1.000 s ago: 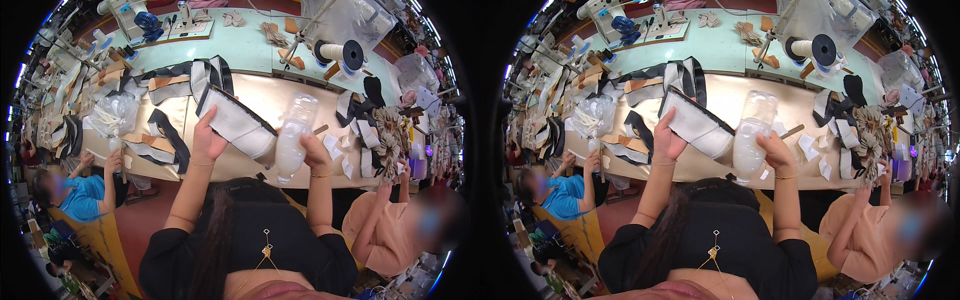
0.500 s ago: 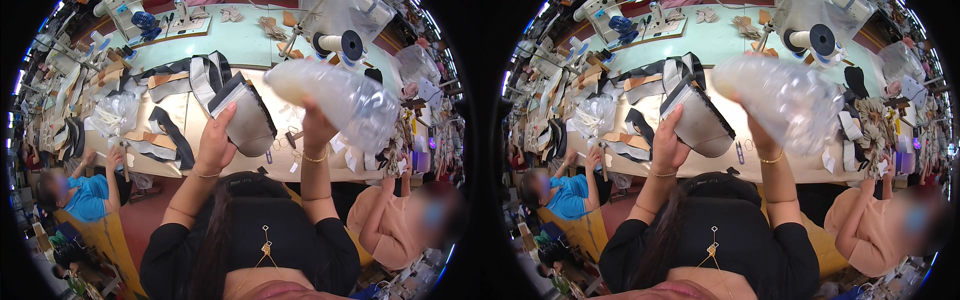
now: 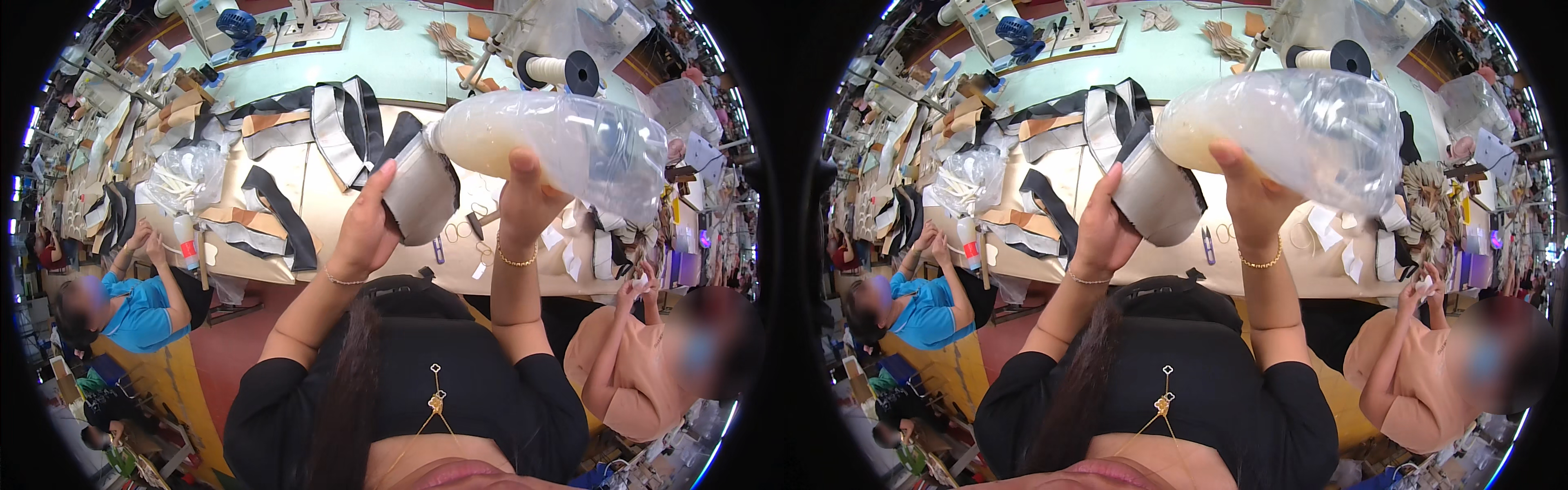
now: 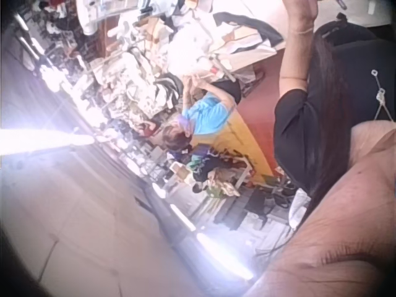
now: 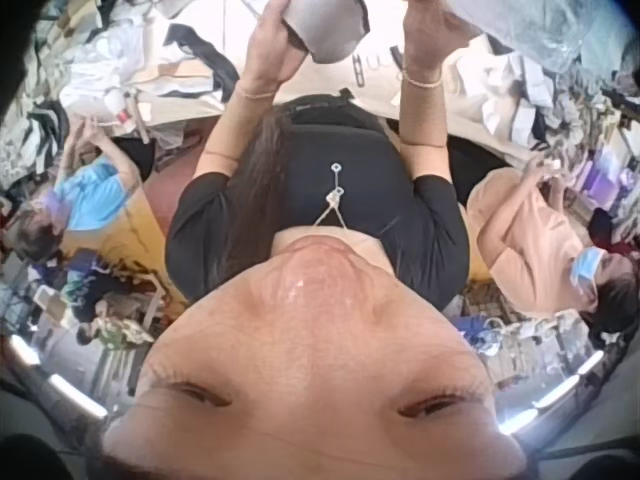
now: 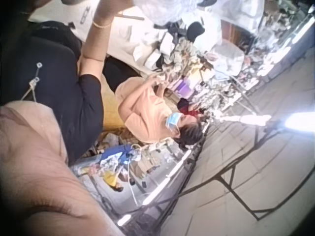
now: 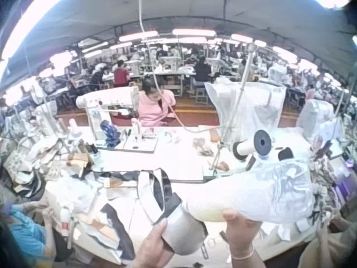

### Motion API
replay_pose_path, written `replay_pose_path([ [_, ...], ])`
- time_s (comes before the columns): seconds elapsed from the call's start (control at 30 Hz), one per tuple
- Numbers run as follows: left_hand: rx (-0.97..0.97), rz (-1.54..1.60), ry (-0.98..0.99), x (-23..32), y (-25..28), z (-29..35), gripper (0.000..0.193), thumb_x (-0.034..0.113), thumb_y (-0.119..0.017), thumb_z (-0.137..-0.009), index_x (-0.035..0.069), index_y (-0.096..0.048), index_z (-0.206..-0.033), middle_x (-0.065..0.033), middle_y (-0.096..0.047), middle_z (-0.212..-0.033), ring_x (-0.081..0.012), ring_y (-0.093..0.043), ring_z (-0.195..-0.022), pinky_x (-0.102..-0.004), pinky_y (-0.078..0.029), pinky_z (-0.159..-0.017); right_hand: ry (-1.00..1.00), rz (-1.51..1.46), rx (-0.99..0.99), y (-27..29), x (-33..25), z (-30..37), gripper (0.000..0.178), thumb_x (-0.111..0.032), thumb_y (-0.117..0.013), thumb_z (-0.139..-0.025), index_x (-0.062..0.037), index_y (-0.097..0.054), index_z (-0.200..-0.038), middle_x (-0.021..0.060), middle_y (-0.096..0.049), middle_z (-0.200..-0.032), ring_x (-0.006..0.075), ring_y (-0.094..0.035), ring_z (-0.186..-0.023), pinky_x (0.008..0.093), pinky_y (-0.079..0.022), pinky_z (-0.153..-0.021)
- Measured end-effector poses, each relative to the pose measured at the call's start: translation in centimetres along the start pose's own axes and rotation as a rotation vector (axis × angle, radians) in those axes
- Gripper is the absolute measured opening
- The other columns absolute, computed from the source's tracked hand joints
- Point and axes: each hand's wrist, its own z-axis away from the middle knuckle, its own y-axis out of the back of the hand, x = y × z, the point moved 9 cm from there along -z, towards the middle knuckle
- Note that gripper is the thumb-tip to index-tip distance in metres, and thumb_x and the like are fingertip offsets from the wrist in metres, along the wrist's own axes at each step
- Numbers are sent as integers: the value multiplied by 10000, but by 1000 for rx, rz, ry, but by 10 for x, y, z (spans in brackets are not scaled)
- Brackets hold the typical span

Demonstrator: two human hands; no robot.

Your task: The person applies a liquid from a plastic bottle onto the edges of white and black fabric pieces on a worktable. The person repeatedly squeezes the bottle to dispense the liquid along seams, then sets the bottle down and adjusts the fabric pieces by hand.

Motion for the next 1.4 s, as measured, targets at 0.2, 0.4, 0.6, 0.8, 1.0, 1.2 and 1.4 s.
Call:
replay_pose_path([
  [0.2, -167, 204, 108, 4, -10, -3, 762, 618, -197, -906, 24, -351, -1357, -95, -458, -1329, -211, -428, -1211, -338, -311, -1019, -41, 79, -224, -16, 12, 14, 480, -230, -747, -756, 19, -539, -1110, 103, -598, -1069, 224, -583, -971, 377, -449, -899],
  [0.4, -414, 419, 235, 1, -26, -1, 946, 745, -164, -822, -12, -300, -1373, -113, -364, -1397, -246, -329, -1275, -383, -209, -1072, 35, 30, -400, -28, 2, 10, 586, -244, -728, -773, 71, -453, -1183, 200, -562, -1130, 285, -572, -1023, 440, -469, -903],
  [0.6, -465, 422, 246, 1, -35, -2, 906, 738, -161, -828, 37, -313, -1382, -94, -381, -1392, -237, -342, -1271, -385, -234, -1049, -220, -203, -329, -10, 29, 16, 751, -345, -749, -714, 58, -397, -1241, 173, -562, -1144, 317, -556, -1078, 450, -437, -939],
  [0.8, -330, 402, 227, -3, -31, -9, 841, 688, -174, -863, 34, -331, -1369, -103, -371, -1401, -237, -349, -1275, -395, -264, -1039, -280, 281, -511, 20, 58, 31, 796, -320, -770, -698, 49, -371, -1279, 192, -490, -1257, 316, -471, -1186, 448, -391, -984],
  [1.0, -402, 463, 157, 8, -35, -14, 806, 646, -216, -882, 6, -330, -1358, -134, -367, -1399, -278, -330, -1294, -423, -222, -1073, -478, 139, -480, 28, 66, 43, 788, -336, -779, -684, 43, -399, -1261, 178, -486, -1263, 318, -450, -1208, 448, -369, -1004],
  [1.2, -395, 487, 165, 6, -28, -17, 761, 626, -228, -891, 43, -335, -1369, -122, -389, -1388, -281, -352, -1283, -417, -241, -1065, -208, 39, -569, 7, 37, 27, 645, -303, -699, -784, 58, -417, -1239, 186, -495, -1250, 327, -525, -1123, 427, -414, -972],
  [1.4, -328, 512, 234, -7, -22, -17, 754, 625, -235, -893, 47, -351, -1362, -116, -407, -1376, -262, -382, -1263, -393, -302, -1031, -129, -80, -215, 22, 18, 7, 780, -397, -697, -762, 50, -337, -1289, 236, -496, -1231, 361, -504, -1138, 456, -418, -959],
])
